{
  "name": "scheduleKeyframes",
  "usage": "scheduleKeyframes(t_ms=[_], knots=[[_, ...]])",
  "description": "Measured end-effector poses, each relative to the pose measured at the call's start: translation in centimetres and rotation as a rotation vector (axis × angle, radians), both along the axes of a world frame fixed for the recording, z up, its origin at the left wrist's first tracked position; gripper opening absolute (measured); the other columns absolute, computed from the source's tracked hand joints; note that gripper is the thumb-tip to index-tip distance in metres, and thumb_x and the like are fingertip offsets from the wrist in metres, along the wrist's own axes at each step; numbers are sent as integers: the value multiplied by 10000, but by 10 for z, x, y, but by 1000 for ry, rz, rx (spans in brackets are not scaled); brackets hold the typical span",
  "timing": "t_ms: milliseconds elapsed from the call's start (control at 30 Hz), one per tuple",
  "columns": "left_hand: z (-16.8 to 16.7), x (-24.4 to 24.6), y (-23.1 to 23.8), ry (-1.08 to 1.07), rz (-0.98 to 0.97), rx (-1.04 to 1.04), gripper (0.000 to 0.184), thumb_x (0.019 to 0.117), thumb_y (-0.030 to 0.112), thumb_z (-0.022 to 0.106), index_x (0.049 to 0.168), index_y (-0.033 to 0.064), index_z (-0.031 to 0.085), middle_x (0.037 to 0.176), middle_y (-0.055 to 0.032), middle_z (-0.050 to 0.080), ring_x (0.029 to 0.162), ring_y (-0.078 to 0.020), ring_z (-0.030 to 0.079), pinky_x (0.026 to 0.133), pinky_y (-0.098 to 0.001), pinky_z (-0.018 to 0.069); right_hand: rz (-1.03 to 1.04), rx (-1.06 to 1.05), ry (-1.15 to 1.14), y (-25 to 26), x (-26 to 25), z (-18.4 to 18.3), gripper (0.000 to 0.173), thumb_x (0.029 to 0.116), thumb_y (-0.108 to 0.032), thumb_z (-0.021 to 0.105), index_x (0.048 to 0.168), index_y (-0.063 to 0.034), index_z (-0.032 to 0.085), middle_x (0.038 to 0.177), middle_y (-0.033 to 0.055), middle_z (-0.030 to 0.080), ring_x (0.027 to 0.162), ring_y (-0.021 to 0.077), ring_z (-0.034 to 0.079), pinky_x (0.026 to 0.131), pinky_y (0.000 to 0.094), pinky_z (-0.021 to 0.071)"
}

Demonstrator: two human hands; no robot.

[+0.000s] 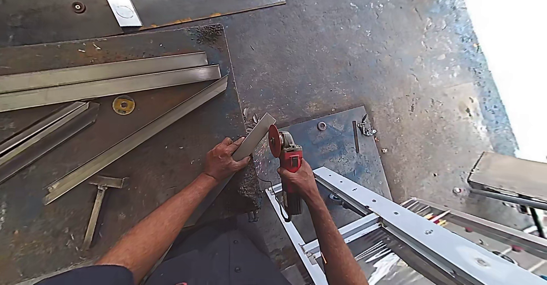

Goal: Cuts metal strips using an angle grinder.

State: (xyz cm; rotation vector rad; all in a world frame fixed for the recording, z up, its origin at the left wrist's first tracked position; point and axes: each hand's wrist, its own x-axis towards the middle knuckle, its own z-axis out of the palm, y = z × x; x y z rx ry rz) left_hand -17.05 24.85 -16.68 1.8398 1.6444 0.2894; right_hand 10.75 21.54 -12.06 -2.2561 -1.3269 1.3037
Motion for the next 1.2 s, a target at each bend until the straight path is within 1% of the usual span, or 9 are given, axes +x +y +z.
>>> scheduleKeyframes(t_ms=[200, 333, 400, 567, 700, 833, 933, 1067, 1200], knots=[[1, 0, 0, -2, -2, -11, 705, 836, 687, 621, 1413, 283, 651, 1111, -97, 708, 941, -252, 701, 771, -483, 577, 1, 22, -43, 1, -3, -3, 748, 704, -431, 845, 1287, -36, 594, 1061, 107, 707, 972, 201, 689, 888, 447, 558], [1, -1, 0, -10, -2, -14, 703, 835, 695, 618, 1415, 298, 647, 1111, -93, 710, 943, -247, 703, 772, -480, 578, -11, 57, -34, 2, -5, -7, 724, 697, -407, 852, 1272, -41, 606, 1055, 99, 713, 968, 191, 695, 890, 443, 564], [1, -1, 0, -23, -1, -17, 705, 832, 690, 629, 1414, 293, 649, 1105, -95, 709, 935, -247, 702, 774, -481, 579, -26, 78, -20, 2, -6, -9, 705, 699, -398, 851, 1261, -50, 607, 1032, 85, 717, 940, 178, 702, 867, 435, 578], [1, -1, 1, -34, 6, -25, 704, 825, 678, 642, 1411, 288, 652, 1106, -94, 710, 940, -252, 703, 776, -487, 579, -46, 109, -26, 6, -12, -10, 686, 710, -387, 850, 1252, -39, 613, 1018, 91, 720, 941, 186, 704, 867, 445, 577], [3, -2, 2, -28, -3, -47, 711, 825, 688, 634, 1422, 303, 640, 1132, -93, 708, 960, -251, 705, 782, -488, 581, -40, 127, -55, 12, -16, -8, 699, 711, -386, 851, 1265, -34, 610, 1040, 103, 720, 970, 198, 699, 890, 458, 563], [3, -2, 1, -37, 5, -18, 703, 821, 684, 645, 1411, 302, 650, 1101, -86, 712, 928, -242, 706, 757, -473, 582, -29, 133, -67, 13, -15, -10, 705, 704, -396, 851, 1262, -40, 610, 1039, 101, 721, 970, 200, 703, 886, 460, 569], [3, -2, 1, -32, -5, -37, 708, 829, 687, 634, 1424, 304, 638, 1119, -81, 708, 950, -239, 703, 777, -475, 581, -19, 144, -69, 12, -15, -9, 711, 711, -377, 856, 1277, -27, 605, 1057, 107, 722, 986, 201, 701, 905, 458, 563], [4, -2, 2, -36, -7, -49, 713, 828, 683, 635, 1430, 300, 633, 1123, -89, 708, 958, -247, 704, 780, -485, 579, -16, 129, -78, 11, -15, -8, 727, 707, -365, 862, 1285, -9, 600, 1065, 127, 719, 988, 214, 697, 909, 465, 554], [4, -2, 3, -33, -11, -59, 725, 832, 690, 625, 1442, 299, 622, 1141, -92, 704, 961, -250, 704, 782, -483, 582, -23, 158, -77, 9, -14, -14, 727, 696, -384, 863, 1272, -20, 611, 1044, 114, 727, 967, 199, 707, 892, 455, 569]])
